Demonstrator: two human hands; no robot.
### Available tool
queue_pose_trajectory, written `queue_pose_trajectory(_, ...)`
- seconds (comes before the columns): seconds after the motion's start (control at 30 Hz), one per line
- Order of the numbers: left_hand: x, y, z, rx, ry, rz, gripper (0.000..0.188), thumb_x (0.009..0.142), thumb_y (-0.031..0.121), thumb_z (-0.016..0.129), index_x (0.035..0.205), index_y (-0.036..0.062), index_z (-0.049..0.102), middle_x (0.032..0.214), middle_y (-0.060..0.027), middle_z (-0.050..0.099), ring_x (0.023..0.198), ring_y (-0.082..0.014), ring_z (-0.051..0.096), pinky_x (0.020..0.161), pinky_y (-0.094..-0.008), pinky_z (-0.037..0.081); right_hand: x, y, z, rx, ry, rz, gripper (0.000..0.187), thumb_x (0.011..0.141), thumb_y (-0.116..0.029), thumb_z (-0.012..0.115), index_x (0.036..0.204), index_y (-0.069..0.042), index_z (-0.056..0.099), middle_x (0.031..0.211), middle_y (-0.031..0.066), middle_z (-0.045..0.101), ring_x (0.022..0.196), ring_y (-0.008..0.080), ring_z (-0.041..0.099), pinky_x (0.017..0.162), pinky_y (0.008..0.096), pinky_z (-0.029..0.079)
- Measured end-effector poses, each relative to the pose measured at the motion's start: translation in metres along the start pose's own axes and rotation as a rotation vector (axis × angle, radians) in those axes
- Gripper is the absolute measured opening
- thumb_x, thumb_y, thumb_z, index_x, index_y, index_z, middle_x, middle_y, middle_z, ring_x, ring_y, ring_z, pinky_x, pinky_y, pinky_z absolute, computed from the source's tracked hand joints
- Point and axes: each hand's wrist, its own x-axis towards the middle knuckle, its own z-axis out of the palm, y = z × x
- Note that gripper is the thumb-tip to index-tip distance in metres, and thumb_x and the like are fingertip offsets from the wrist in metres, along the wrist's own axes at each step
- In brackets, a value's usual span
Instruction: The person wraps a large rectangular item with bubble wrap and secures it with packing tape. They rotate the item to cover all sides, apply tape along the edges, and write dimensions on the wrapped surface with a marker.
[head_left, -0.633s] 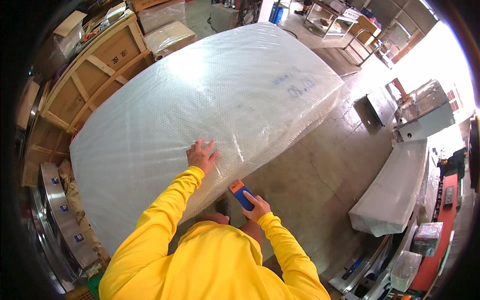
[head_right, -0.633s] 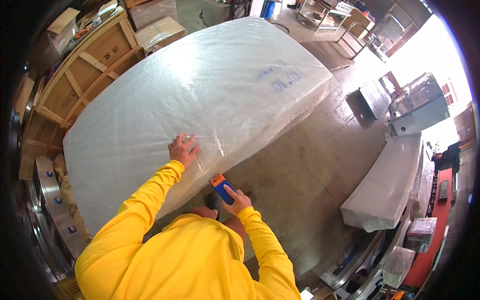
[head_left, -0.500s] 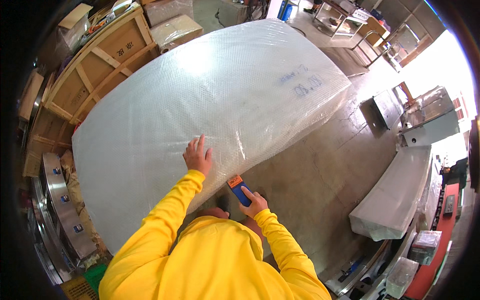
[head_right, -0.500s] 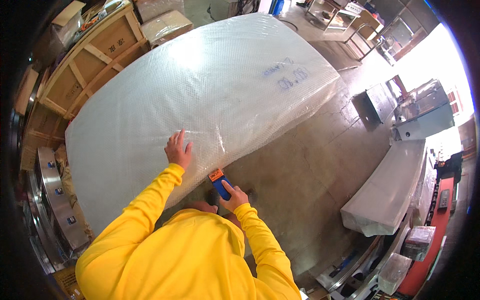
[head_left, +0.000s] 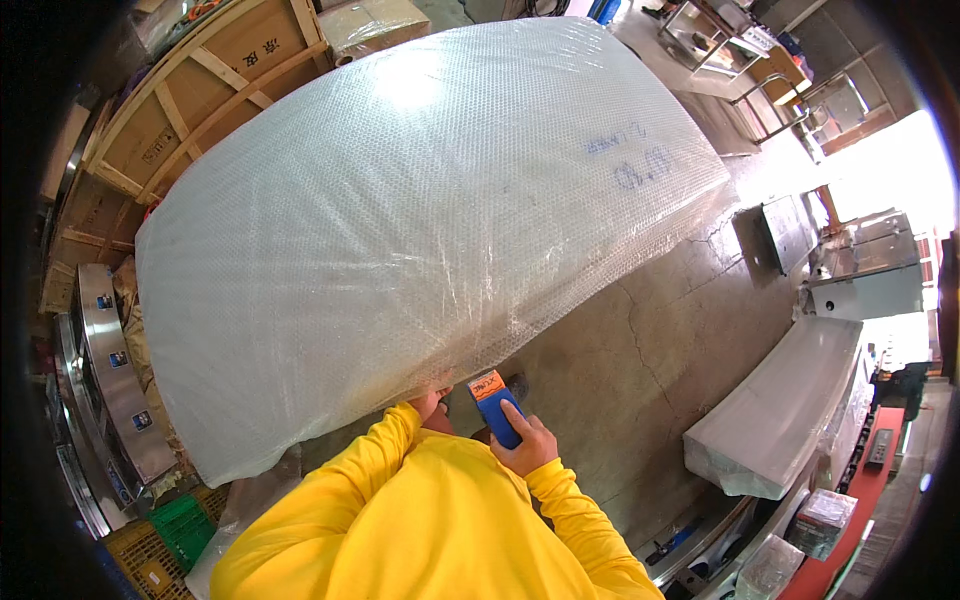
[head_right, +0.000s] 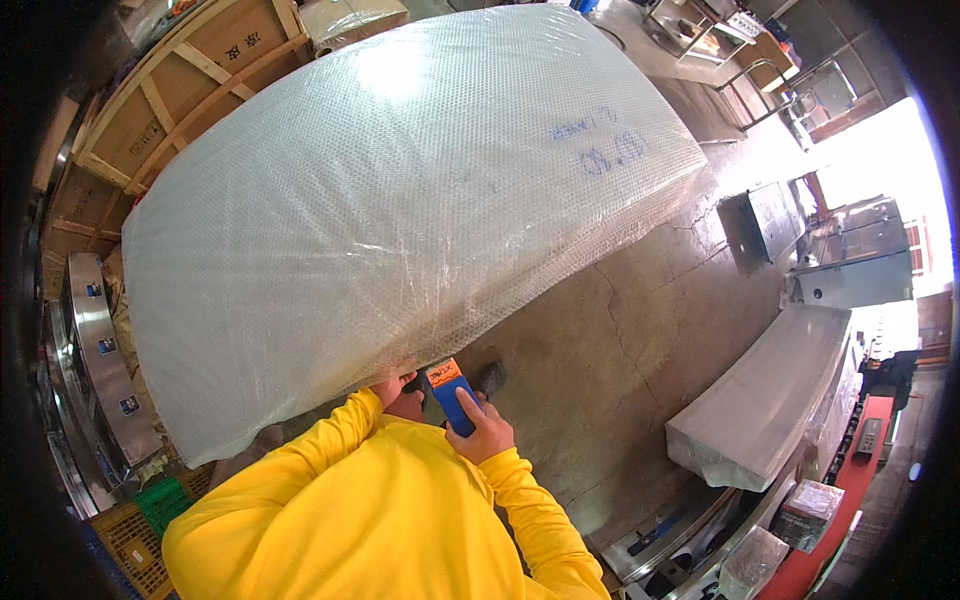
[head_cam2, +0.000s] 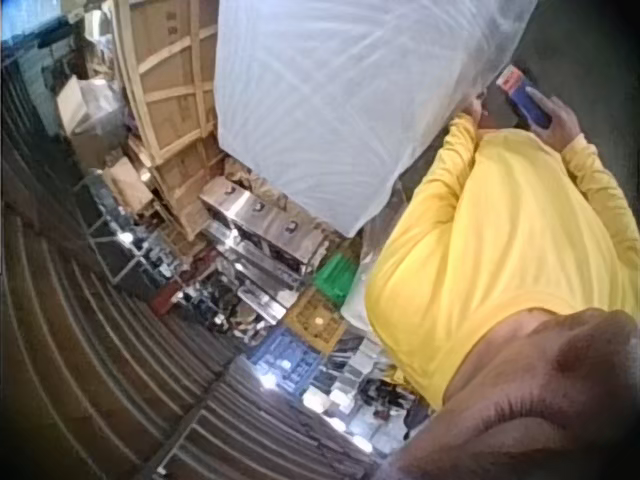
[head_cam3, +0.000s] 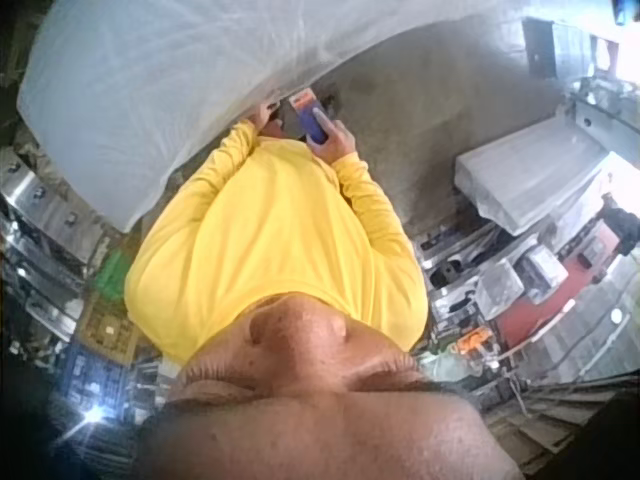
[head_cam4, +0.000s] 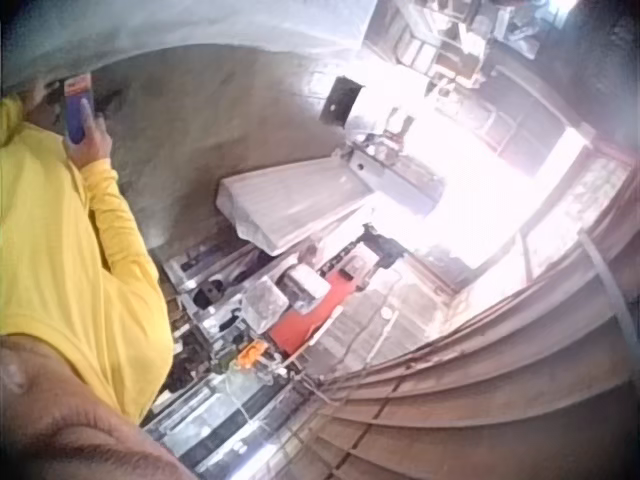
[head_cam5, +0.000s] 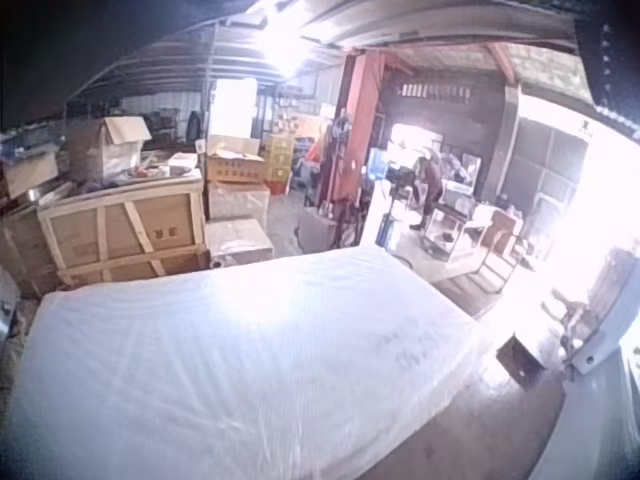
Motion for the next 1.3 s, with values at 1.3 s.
queue_pose_trajectory(1.3, -0.115, 0.137, 0.129, 2.473, -0.701, 0.620, 0.067, 0.094, 0.051, 0.055, 0.142, 0.0041, 0.054, 0.150, -0.0204, 0.049, 0.144, -0.0369, 0.039, 0.123, -0.0513, 0.018, 0.117, 0.053, 0.112, -0.033, -0.148, -0.025, 0.090, 0.076, -0.044, 0.075, 0.155, -0.041, 0.033, 0.117, 0.0229, 0.063, 0.100, 0.0411, 0.068, 0.088, 0.0474, 0.056)
